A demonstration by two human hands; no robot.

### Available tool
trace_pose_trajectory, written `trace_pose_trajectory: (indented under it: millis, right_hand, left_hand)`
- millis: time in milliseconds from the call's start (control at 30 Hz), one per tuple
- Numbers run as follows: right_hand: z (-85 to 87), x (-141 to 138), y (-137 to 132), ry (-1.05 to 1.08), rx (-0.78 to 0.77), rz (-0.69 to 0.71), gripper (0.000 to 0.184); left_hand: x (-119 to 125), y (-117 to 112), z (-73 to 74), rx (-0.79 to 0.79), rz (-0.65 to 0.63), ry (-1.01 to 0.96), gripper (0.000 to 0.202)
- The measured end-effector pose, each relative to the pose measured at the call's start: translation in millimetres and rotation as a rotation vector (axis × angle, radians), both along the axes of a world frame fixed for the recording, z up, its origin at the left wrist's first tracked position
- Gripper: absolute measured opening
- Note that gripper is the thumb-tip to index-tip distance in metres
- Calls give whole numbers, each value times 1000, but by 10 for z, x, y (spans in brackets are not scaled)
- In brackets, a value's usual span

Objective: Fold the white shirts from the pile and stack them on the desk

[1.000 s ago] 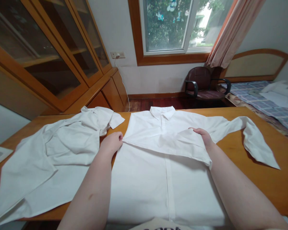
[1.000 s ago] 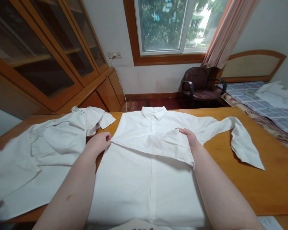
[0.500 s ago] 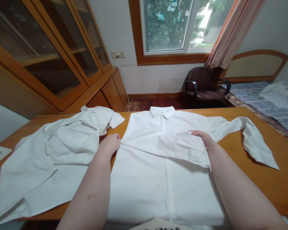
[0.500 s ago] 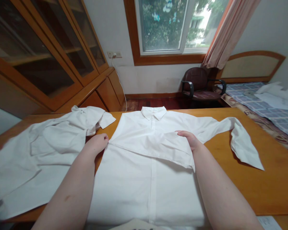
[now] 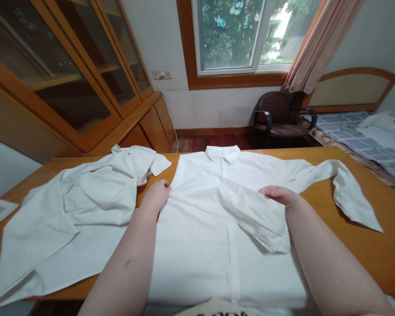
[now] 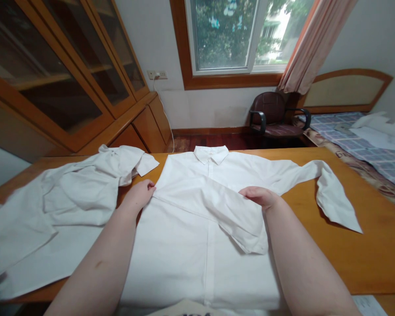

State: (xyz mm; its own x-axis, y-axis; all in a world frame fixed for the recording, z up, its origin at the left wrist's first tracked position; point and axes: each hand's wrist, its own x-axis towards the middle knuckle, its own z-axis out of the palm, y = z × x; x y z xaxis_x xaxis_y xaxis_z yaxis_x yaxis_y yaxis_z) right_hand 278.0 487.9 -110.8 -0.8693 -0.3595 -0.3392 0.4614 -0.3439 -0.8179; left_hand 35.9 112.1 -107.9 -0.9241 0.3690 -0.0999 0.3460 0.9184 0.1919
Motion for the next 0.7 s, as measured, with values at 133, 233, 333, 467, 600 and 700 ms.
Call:
trace_pose_trajectory:
  millis: [133,233,333,467,600,700]
  right_hand:
    - [38,-61,-40,-64,201,47,26]
    - [59,-119,-17,-54,329,67,22]
    - [74,-174,31,17,431,22,23]
    - [83,-220,60,31,559,-11,23]
    - [85,-216,44,7,588,-11,25]
    - [77,-201,44,8,592,-20,24]
  left_hand:
    - [144,163,-12,140,-177,155,41]
    - [264,285,-85,109,-332,72,59]
    - [306,337,-172,-13,-360,-47,66]
    - [265,326,-212,-61,-351,-64,71]
    - [241,322,-191,-101,-234,-48,88]
    - [248,327,-188,-115,-202,-29,86]
